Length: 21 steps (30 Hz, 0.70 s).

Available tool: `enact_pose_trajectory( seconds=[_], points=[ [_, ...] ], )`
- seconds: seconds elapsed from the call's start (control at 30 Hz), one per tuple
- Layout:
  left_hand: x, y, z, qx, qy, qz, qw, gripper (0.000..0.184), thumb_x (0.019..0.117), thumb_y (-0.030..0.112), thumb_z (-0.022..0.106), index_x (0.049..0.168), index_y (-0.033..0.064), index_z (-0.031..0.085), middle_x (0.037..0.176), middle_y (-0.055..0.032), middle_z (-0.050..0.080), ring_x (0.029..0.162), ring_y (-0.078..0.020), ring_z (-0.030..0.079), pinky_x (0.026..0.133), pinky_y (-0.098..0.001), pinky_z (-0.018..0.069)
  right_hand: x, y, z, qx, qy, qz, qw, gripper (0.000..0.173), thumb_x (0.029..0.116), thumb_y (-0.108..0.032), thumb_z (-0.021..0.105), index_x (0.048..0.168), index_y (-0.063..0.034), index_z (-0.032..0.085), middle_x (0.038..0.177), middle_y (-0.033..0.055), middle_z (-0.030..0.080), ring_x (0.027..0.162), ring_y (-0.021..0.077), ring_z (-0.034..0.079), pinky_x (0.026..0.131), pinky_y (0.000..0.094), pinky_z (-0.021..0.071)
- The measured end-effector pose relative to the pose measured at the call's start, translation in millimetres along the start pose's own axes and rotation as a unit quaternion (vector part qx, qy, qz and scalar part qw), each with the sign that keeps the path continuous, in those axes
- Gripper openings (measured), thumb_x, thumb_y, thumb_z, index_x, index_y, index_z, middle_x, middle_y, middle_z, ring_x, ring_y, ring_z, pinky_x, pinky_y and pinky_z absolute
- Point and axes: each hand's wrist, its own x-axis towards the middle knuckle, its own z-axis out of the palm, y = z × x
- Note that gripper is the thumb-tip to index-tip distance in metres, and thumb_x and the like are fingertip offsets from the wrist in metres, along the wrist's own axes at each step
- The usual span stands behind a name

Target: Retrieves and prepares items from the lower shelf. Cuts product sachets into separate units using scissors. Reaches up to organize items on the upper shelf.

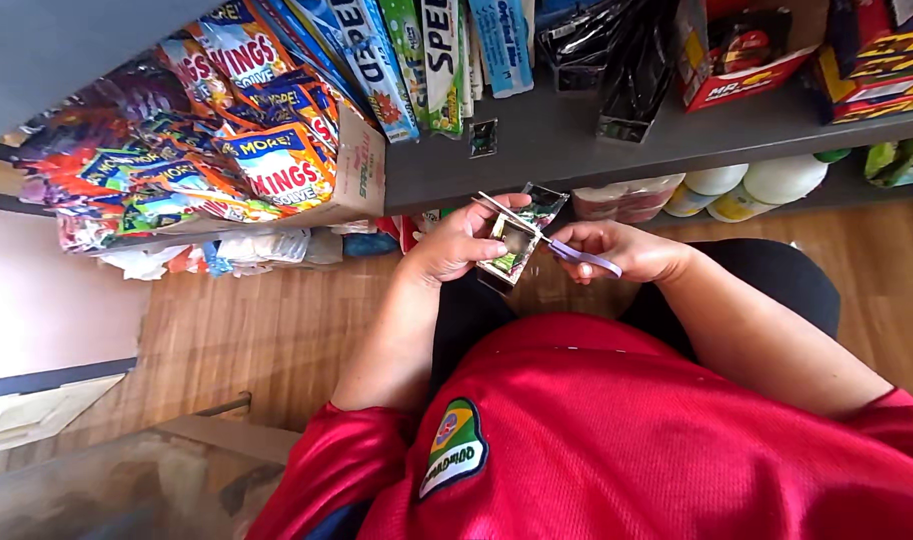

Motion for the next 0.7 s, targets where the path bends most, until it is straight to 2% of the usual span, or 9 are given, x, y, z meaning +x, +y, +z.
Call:
enact_pose_trajectory(
  seconds=[0.1,0.2,0.4,0.63,0.7],
  points=[
    [0.2,0.8,-1.5,0.0,-0.005,0.002,1.0,0.065,0.0786,0.002,0.073,0.14,0.0064,0.051,0.117,0.0002,0.072,0.102,-0.0112,0.071,0.091,-0.0303,0.0588,0.4,0.8,0.3,0.0,0.0,-0.003,1.0,0.046,0.082,-0.029,0.078,0.122,-0.0122,0.064,0.083,-0.0076,0.068,0.07,0.0013,0.063,0.066,0.0179,0.0543],
    [0.9,2.4,-3.6,-0.001,-0.011,0.008,1.0,0.064,0.0798,-0.001,0.071,0.14,0.0051,0.051,0.119,-0.0005,0.071,0.104,-0.0115,0.07,0.093,-0.0308,0.0582,1.1,-1.5,0.7,-0.005,0.004,-0.001,1.0,0.042,0.0834,-0.022,0.076,0.122,-0.0101,0.064,0.081,-0.0075,0.068,0.068,0.0007,0.063,0.064,0.0167,0.0539],
    [3.2,3.5,-7.3,0.014,0.007,0.004,1.0,0.067,0.0791,0.001,0.072,0.142,0.005,0.05,0.118,-0.001,0.072,0.1,-0.0118,0.071,0.089,-0.0308,0.0599,0.6,-6.1,2.1,-0.04,0.016,0.008,0.999,0.038,0.0846,-0.01,0.069,0.122,-0.0068,0.064,0.078,-0.007,0.067,0.065,0.0006,0.062,0.062,0.0167,0.0538],
    [4.5,3.2,-11.6,0.011,0.01,-0.003,1.0,0.07,0.0787,-0.002,0.071,0.144,0.0042,0.047,0.118,-0.0014,0.072,0.1,-0.0124,0.072,0.089,-0.0316,0.0606,2.4,-6.1,4.5,-0.053,0.019,0.007,0.998,0.035,0.0869,-0.004,0.066,0.122,-0.0051,0.063,0.075,-0.0062,0.066,0.061,0.0004,0.061,0.059,0.0161,0.0533],
    [5.2,2.5,-13.5,0.018,-0.004,-0.003,1.0,0.072,0.0789,0.002,0.072,0.146,0.0028,0.045,0.119,-0.0005,0.071,0.1,-0.0109,0.071,0.089,-0.0303,0.06,2.8,-6.1,4.9,-0.051,0.012,0.01,0.999,0.034,0.0877,-0.002,0.066,0.122,-0.0045,0.063,0.075,-0.0061,0.066,0.061,0.0008,0.062,0.059,0.0161,0.054]
  ],
)
